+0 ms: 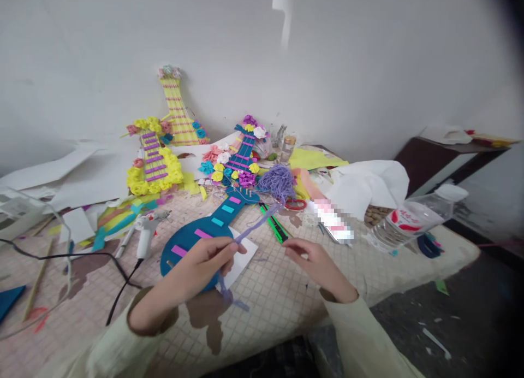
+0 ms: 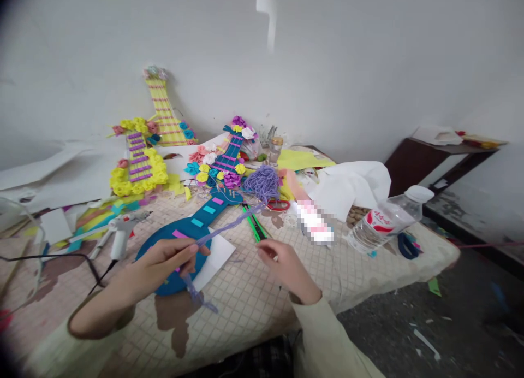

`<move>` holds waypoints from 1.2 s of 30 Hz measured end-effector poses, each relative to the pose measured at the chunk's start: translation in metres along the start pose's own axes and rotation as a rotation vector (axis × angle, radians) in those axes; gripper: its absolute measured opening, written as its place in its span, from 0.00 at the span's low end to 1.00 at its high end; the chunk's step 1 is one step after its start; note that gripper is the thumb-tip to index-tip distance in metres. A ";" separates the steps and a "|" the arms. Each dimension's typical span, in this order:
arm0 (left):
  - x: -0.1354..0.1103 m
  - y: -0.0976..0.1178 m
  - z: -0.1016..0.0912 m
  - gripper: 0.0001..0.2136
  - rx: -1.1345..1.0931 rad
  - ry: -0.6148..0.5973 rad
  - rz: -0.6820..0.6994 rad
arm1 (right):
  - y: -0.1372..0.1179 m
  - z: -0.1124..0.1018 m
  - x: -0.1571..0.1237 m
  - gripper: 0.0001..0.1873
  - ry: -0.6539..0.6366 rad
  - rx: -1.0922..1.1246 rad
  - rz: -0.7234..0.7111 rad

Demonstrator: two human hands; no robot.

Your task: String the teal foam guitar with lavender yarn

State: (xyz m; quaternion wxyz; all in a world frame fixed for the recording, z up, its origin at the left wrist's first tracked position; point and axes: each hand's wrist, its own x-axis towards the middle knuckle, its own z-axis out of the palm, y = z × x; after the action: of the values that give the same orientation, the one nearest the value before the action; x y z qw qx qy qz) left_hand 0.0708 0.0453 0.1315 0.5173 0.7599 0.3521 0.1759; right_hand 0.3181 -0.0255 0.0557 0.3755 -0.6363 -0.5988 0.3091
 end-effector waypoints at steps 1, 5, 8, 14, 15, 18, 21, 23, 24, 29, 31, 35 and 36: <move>-0.004 -0.006 0.002 0.15 0.012 0.025 -0.013 | 0.006 -0.002 0.009 0.12 0.038 -0.036 -0.009; -0.018 -0.024 0.008 0.17 -0.008 0.088 -0.039 | 0.017 -0.004 0.044 0.10 0.107 -0.140 -0.031; -0.025 -0.030 0.008 0.17 -0.037 0.117 -0.059 | 0.014 0.003 0.062 0.08 0.092 -0.164 -0.041; -0.029 -0.039 0.009 0.18 -0.160 0.166 -0.085 | -0.002 0.039 0.061 0.19 -0.040 -0.041 0.003; -0.029 -0.040 0.010 0.18 -0.175 0.175 -0.087 | -0.003 0.047 0.059 0.18 -0.060 0.041 0.026; -0.029 -0.043 0.010 0.17 -0.224 0.204 -0.101 | -0.006 0.066 0.055 0.17 -0.080 0.308 0.097; -0.029 -0.043 0.008 0.15 -0.247 0.212 -0.111 | -0.011 0.072 0.050 0.14 -0.073 0.359 0.086; -0.029 -0.042 0.004 0.14 -0.250 0.219 -0.116 | -0.017 0.067 0.041 0.13 -0.080 0.360 0.061; -0.029 -0.042 0.002 0.14 -0.258 0.233 -0.123 | -0.021 0.062 0.034 0.13 -0.078 0.369 0.046; -0.024 -0.050 -0.012 0.14 -0.297 0.359 -0.163 | -0.027 0.019 -0.008 0.09 0.019 0.449 -0.015; -0.021 -0.055 -0.017 0.13 -0.313 0.426 -0.170 | -0.022 0.000 -0.022 0.08 0.108 0.535 0.002; -0.015 -0.063 -0.026 0.13 -0.409 0.565 -0.187 | -0.011 -0.036 -0.044 0.10 0.237 0.803 0.029; -0.014 -0.064 -0.027 0.13 -0.428 0.587 -0.191 | -0.010 -0.044 -0.050 0.11 0.270 0.850 0.047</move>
State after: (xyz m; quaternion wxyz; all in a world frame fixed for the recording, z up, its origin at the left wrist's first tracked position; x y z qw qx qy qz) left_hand 0.0212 0.0673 0.0857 0.5556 0.5156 0.5098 0.4069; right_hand 0.3452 -0.0801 0.0845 0.6713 -0.4735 -0.3498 0.4503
